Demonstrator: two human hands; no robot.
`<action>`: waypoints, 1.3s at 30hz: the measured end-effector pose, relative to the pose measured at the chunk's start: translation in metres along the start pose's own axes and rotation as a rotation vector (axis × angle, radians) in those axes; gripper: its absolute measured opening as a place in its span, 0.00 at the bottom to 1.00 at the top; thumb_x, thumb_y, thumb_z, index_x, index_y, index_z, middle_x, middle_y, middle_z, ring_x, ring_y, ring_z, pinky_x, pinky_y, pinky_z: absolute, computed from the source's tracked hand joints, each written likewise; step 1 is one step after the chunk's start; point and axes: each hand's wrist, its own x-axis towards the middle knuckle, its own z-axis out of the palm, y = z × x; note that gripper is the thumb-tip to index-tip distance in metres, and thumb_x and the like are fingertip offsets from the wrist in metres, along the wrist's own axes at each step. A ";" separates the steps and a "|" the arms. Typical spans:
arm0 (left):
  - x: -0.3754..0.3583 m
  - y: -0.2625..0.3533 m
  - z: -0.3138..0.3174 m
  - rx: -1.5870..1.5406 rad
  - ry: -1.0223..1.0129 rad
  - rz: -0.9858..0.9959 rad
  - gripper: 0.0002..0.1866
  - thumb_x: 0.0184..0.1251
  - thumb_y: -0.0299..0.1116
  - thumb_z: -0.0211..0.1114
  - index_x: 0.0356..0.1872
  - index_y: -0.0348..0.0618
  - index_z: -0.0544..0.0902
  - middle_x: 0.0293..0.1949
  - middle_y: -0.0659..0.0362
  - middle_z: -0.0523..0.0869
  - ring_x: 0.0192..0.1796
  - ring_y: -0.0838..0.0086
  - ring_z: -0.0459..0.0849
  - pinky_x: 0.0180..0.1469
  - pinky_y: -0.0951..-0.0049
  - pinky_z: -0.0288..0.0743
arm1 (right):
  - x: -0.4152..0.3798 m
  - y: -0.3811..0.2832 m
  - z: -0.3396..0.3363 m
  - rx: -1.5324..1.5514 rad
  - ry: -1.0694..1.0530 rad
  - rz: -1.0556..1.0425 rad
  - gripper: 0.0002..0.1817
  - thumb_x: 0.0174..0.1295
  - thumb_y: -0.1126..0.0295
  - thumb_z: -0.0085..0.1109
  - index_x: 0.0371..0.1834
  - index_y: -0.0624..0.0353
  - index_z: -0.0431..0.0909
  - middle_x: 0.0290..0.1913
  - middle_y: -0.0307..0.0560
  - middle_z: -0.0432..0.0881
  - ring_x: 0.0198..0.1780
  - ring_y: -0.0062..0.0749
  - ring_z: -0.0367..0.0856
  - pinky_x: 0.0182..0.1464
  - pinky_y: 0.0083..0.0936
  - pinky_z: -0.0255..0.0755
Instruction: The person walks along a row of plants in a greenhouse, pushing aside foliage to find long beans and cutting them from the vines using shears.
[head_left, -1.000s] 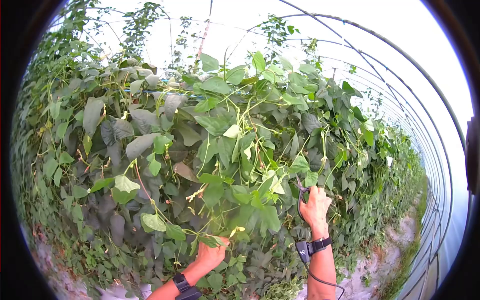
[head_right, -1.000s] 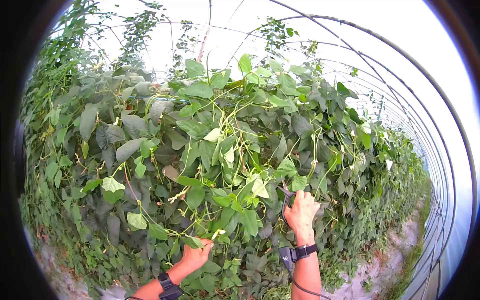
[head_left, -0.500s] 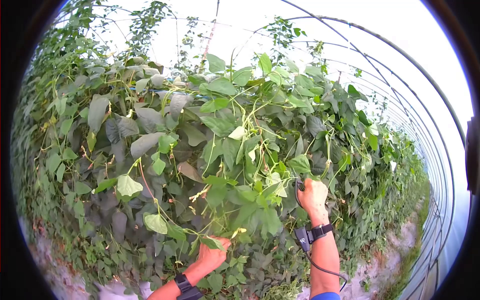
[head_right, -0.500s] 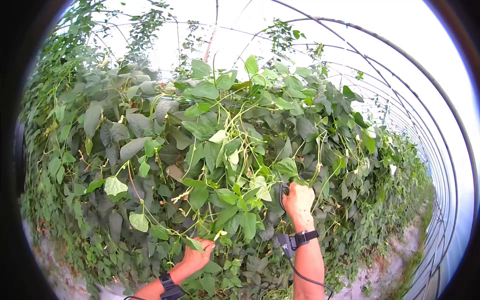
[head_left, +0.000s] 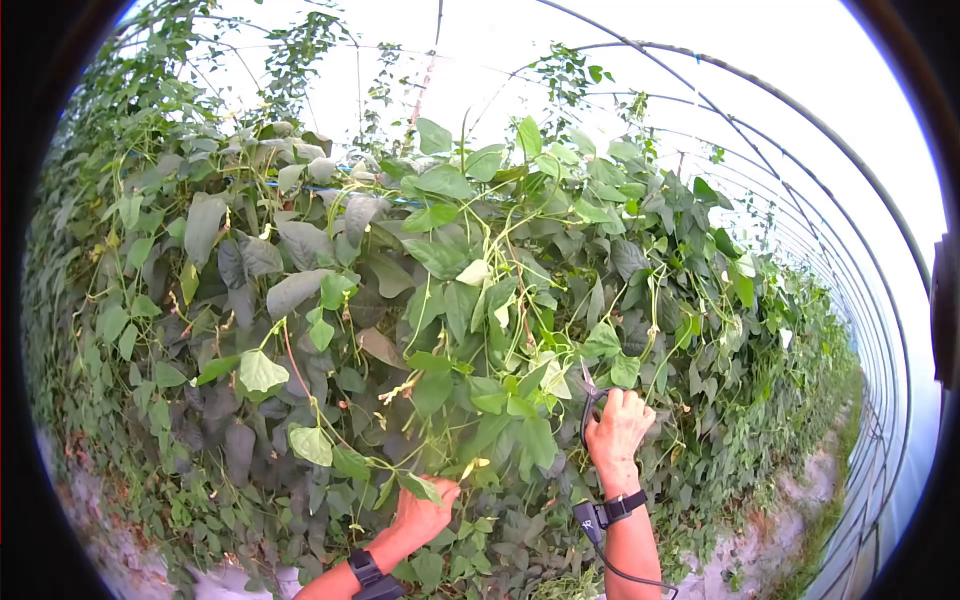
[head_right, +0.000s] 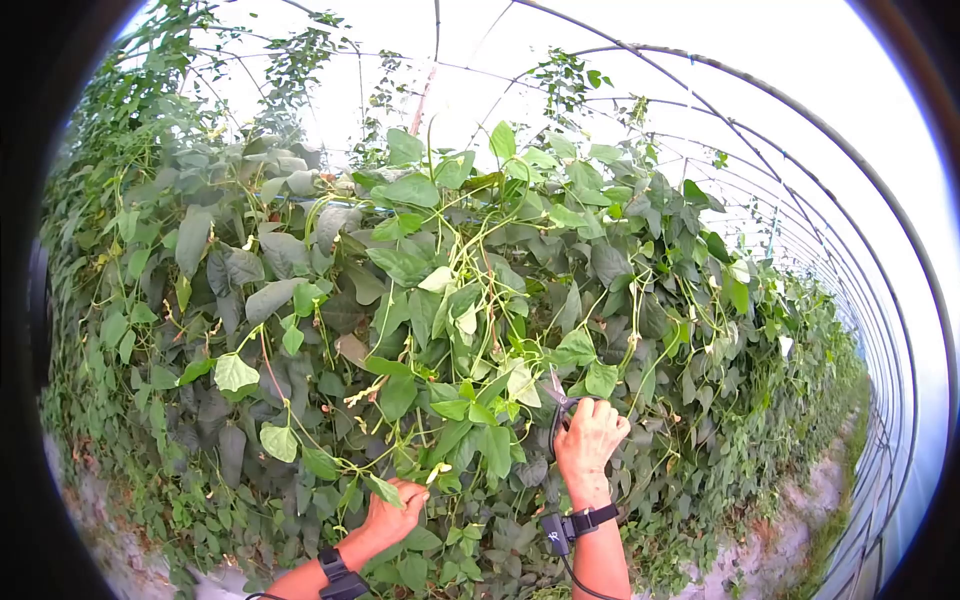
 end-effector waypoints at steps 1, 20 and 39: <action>0.001 0.001 0.000 0.002 0.001 0.000 0.08 0.59 0.34 0.60 0.28 0.40 0.83 0.28 0.51 0.83 0.34 0.55 0.80 0.39 0.57 0.71 | 0.005 -0.003 -0.001 -0.056 0.071 -0.005 0.17 0.39 0.68 0.68 0.31 0.56 0.72 0.36 0.47 0.73 0.42 0.41 0.71 0.49 0.39 0.59; -0.003 -0.004 -0.003 -0.025 0.001 -0.064 0.06 0.57 0.30 0.63 0.27 0.39 0.83 0.28 0.53 0.84 0.33 0.58 0.80 0.38 0.60 0.72 | -0.001 0.007 0.033 1.073 0.228 0.644 0.22 0.55 0.63 0.68 0.13 0.57 0.65 0.15 0.29 0.64 0.18 0.13 0.57 0.20 0.17 0.51; -0.080 -0.040 -0.058 0.211 -0.106 0.392 0.10 0.42 0.24 0.63 0.30 0.46 0.80 0.19 0.61 0.73 0.27 0.65 0.74 0.38 0.62 0.61 | -0.244 -0.080 0.055 0.890 -1.004 0.440 0.20 0.43 0.58 0.72 0.24 0.64 0.78 0.20 0.46 0.79 0.24 0.27 0.76 0.30 0.27 0.70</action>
